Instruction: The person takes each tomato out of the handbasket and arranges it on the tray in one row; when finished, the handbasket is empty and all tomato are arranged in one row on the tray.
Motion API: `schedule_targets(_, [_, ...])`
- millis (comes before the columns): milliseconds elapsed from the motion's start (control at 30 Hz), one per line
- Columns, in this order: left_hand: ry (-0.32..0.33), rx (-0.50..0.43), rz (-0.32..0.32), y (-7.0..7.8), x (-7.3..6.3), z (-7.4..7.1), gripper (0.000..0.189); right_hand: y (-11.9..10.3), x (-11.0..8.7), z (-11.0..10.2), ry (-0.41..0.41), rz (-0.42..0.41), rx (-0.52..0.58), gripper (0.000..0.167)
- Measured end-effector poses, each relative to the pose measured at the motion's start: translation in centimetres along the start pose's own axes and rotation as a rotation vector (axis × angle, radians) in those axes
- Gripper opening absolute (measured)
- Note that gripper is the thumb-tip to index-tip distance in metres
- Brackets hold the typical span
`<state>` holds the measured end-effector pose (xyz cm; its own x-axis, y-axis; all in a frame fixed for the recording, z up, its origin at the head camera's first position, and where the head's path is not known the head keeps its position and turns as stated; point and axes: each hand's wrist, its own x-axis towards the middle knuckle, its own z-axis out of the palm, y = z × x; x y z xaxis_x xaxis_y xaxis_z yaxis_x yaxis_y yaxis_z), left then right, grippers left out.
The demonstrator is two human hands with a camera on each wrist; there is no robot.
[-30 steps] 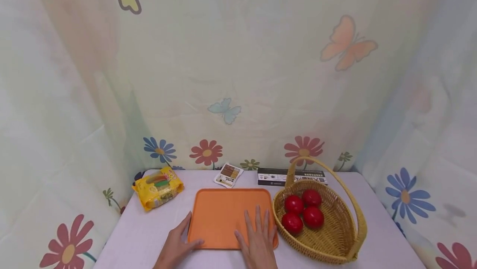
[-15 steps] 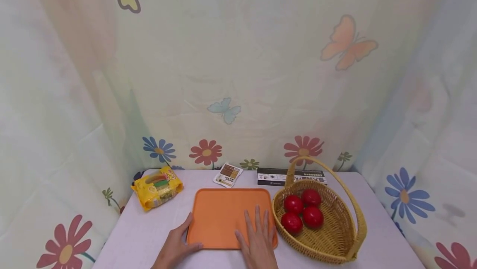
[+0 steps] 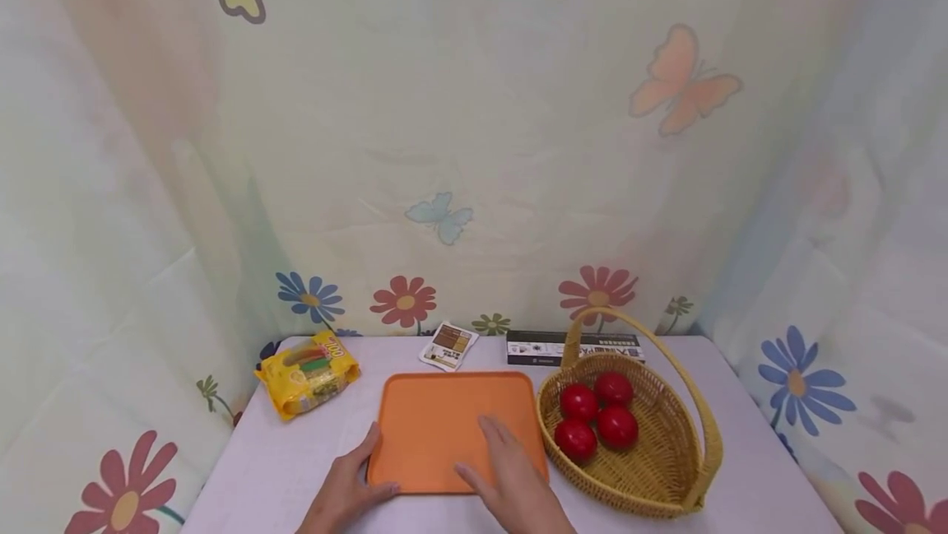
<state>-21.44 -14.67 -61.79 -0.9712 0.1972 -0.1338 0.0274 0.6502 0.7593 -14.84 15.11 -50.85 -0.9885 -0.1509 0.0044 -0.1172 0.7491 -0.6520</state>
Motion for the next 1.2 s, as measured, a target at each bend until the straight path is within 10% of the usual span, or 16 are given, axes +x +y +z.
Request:
schedule_targets(300, [0.002, -0.025, -0.017, -0.4, -0.1, 0.2, 0.120, -2.9, -2.2, -7.0, 0.111, -0.285, 0.016, 0.051])
schedule_targets(633, [-0.003, -0.021, -0.007, 0.0, -0.3, -0.1, 0.117, -2.5, -3.2, -12.8, 0.428, -0.461, -0.092, 0.062])
schedule_targets(1200, [-0.014, -0.012, -0.012, -0.1, -0.1, 0.0, 0.116, 5.8, 2.8, -15.6, 0.180, -0.200, 0.119, 0.047])
